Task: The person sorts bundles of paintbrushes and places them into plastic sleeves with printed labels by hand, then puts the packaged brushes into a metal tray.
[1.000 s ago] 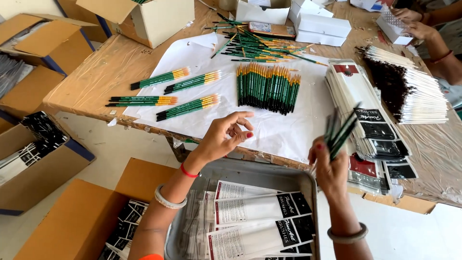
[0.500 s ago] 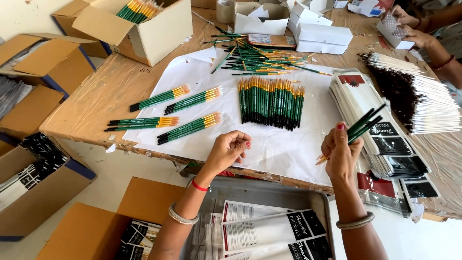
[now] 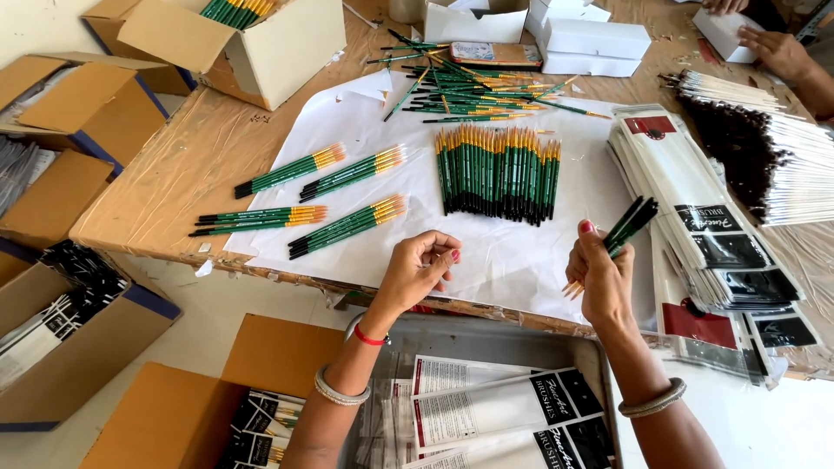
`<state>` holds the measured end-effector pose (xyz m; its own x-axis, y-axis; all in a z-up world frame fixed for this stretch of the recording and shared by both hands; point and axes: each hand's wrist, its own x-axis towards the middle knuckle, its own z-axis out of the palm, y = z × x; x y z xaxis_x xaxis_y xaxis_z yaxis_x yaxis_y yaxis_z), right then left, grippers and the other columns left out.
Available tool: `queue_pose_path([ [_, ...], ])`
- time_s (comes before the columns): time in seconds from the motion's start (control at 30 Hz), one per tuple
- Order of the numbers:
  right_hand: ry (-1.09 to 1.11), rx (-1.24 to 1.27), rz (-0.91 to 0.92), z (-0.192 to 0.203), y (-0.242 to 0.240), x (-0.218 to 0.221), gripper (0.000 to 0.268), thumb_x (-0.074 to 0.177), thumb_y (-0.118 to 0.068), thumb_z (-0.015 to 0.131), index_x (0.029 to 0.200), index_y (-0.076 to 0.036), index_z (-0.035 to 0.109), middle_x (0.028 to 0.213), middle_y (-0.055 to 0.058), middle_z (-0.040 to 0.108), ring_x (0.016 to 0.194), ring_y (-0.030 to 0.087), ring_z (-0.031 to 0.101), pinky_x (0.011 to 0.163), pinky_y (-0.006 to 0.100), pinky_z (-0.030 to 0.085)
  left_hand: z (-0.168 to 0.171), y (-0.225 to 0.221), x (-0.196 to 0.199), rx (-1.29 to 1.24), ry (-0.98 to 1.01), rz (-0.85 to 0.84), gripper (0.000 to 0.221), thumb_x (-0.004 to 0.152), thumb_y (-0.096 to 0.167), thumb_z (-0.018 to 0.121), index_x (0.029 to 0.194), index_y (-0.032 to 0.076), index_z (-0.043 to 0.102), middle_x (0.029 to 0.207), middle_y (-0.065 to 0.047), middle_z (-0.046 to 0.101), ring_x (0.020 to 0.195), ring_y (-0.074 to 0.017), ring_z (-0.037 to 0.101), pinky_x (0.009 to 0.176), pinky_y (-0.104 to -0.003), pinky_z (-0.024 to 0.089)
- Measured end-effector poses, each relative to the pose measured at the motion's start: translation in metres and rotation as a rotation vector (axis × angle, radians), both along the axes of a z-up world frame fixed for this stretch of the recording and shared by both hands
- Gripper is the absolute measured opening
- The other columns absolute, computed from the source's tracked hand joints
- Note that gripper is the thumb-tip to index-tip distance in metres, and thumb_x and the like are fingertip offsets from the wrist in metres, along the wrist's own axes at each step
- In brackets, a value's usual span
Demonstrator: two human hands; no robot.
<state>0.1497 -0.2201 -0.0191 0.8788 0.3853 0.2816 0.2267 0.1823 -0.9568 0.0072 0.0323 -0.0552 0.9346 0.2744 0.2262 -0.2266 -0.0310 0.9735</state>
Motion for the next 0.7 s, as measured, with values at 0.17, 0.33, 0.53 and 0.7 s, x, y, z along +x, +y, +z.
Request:
queue_pose_path([
  [0.17,-0.122,0.151,-0.009,0.007,-0.006,-0.007,0.047,0.104,-0.028,0.058,0.061,-0.019,0.039,0.050,-0.005,0.035,0.041,0.008,0.028,0.039,0.027,0.024,0.000,0.002,0.002,0.000,-0.011,0.009,0.021,0.097,0.013,0.070,0.110,-0.003,0.070,0.089,-0.004,0.071,0.066,-0.0065,0.064,0.049,-0.023,0.055],
  [0.33,-0.008,0.002,0.008,-0.009,0.001,-0.014,0.047,0.102,-0.023,0.055,0.058,-0.018,0.041,0.048,-0.004,0.037,0.040,0.008,0.029,0.038,0.028,0.027,-0.003,0.002,0.003,-0.009,-0.033,0.011,0.021,0.098,0.014,0.069,0.110,-0.002,0.069,0.089,-0.004,0.071,0.066,-0.0063,0.063,0.049,-0.023,0.055],
  [0.53,-0.052,0.124,0.033,-0.019,-0.020,-0.015,0.046,0.101,-0.020,0.055,0.058,-0.018,0.040,0.047,-0.004,0.037,0.039,0.009,0.027,0.036,0.028,0.023,-0.004,-0.005,-0.002,0.034,-0.029,0.070,0.019,0.098,0.013,0.069,0.108,-0.003,0.071,0.086,-0.004,0.071,0.066,-0.0062,0.064,0.049,-0.023,0.055],
  [0.7,-0.258,0.501,0.248,-0.006,-0.097,-0.018,0.043,0.105,-0.023,0.054,0.064,-0.018,0.041,0.051,-0.007,0.030,0.041,0.006,0.025,0.038,0.026,0.022,0.005,-0.011,-0.003,0.142,0.012,0.174,0.017,0.095,0.013,0.069,0.104,-0.001,0.071,0.084,-0.003,0.072,0.063,-0.0054,0.065,0.047,-0.023,0.054],
])
